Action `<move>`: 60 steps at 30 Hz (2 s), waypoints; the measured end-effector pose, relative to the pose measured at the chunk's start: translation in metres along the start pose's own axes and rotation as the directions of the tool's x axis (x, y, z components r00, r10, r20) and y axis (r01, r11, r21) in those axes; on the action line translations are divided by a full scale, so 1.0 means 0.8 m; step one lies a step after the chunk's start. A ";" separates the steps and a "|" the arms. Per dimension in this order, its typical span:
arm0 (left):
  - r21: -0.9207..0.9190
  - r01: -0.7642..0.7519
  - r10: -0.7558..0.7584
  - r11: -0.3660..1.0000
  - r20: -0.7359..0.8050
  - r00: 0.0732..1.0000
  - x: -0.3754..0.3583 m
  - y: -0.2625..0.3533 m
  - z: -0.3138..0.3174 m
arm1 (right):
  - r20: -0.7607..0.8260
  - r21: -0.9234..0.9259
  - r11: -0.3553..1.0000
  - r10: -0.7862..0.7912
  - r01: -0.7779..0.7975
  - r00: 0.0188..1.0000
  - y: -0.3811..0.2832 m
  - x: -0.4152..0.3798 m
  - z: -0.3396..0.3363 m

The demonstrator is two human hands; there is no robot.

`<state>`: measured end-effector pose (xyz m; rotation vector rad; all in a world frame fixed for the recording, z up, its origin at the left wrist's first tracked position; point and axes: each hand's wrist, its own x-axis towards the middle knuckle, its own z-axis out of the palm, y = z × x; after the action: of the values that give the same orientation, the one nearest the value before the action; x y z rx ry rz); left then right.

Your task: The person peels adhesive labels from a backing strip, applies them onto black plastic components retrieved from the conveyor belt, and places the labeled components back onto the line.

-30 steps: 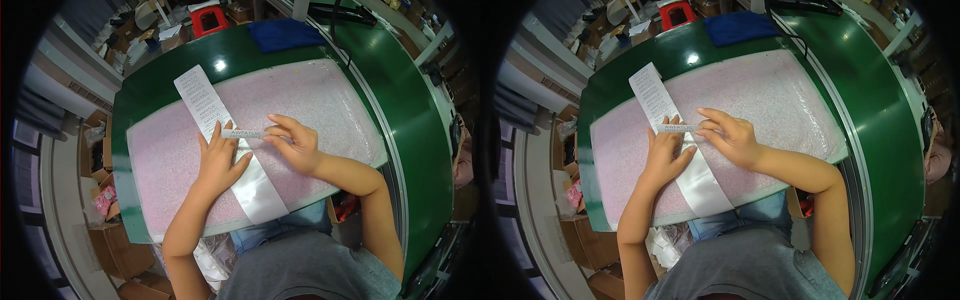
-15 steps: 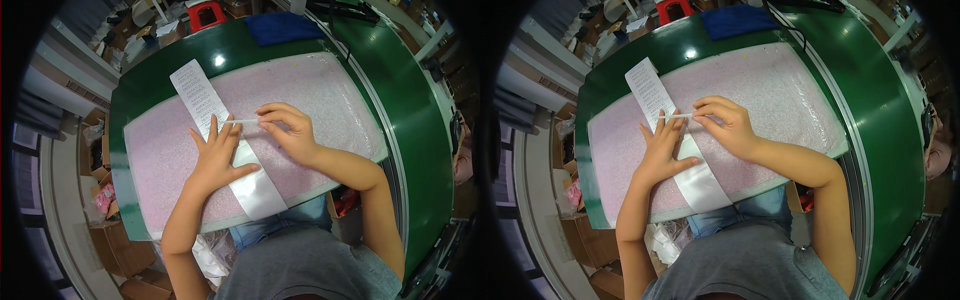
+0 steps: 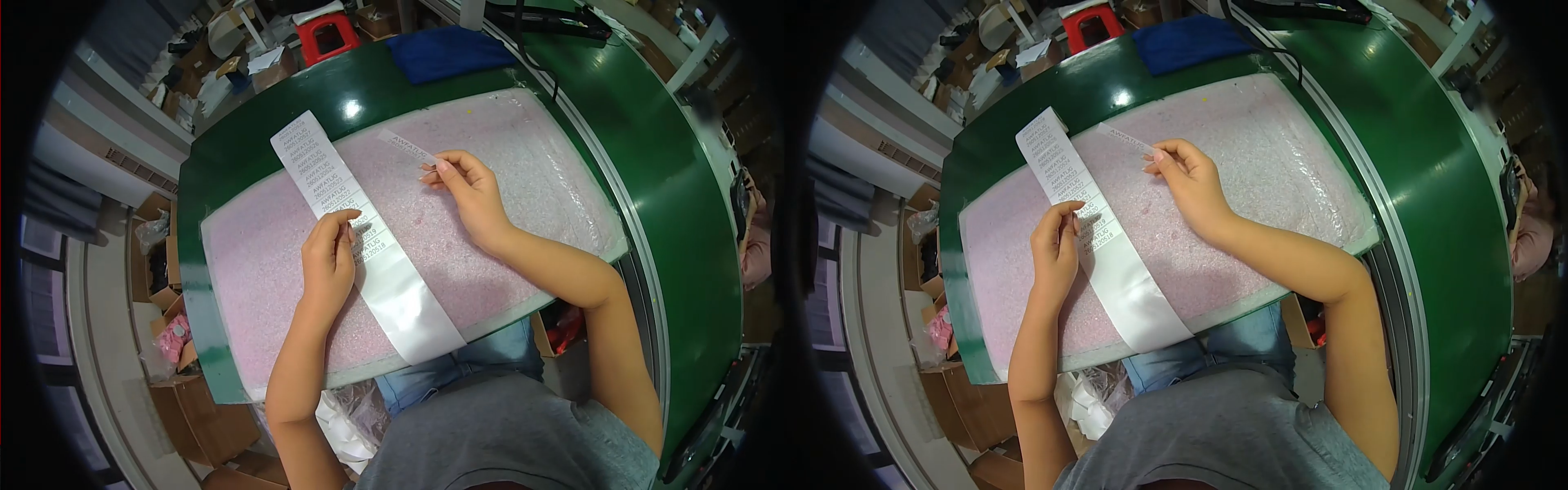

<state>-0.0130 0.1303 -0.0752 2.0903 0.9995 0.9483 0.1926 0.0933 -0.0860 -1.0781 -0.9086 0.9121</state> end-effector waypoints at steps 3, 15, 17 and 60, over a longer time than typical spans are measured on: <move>-0.027 0.027 -0.028 0.999 -0.041 0.999 -0.001 0.006 0.002 | 0.009 0.010 1.000 0.023 -0.023 1.000 0.001 0.001 -0.003; -0.018 0.031 -0.033 0.999 -0.123 0.992 -0.003 0.005 0.007 | 0.650 -0.741 0.215 -0.011 0.636 0.760 0.003 -0.035 -0.001; -0.045 -0.005 -0.002 0.999 -0.143 0.990 -0.003 0.003 0.007 | 0.683 -0.714 0.211 -0.001 0.667 0.731 -0.004 -0.034 -0.018; -0.246 0.061 -0.111 0.967 -0.196 0.974 -0.001 -0.015 0.016 | -0.365 -0.923 0.066 -0.461 -0.379 0.809 -0.127 0.011 -0.535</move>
<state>-0.0072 0.1331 -0.0917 1.7618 1.0167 1.1987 0.6073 -0.0543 -0.0803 -2.4046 -0.9573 -0.4761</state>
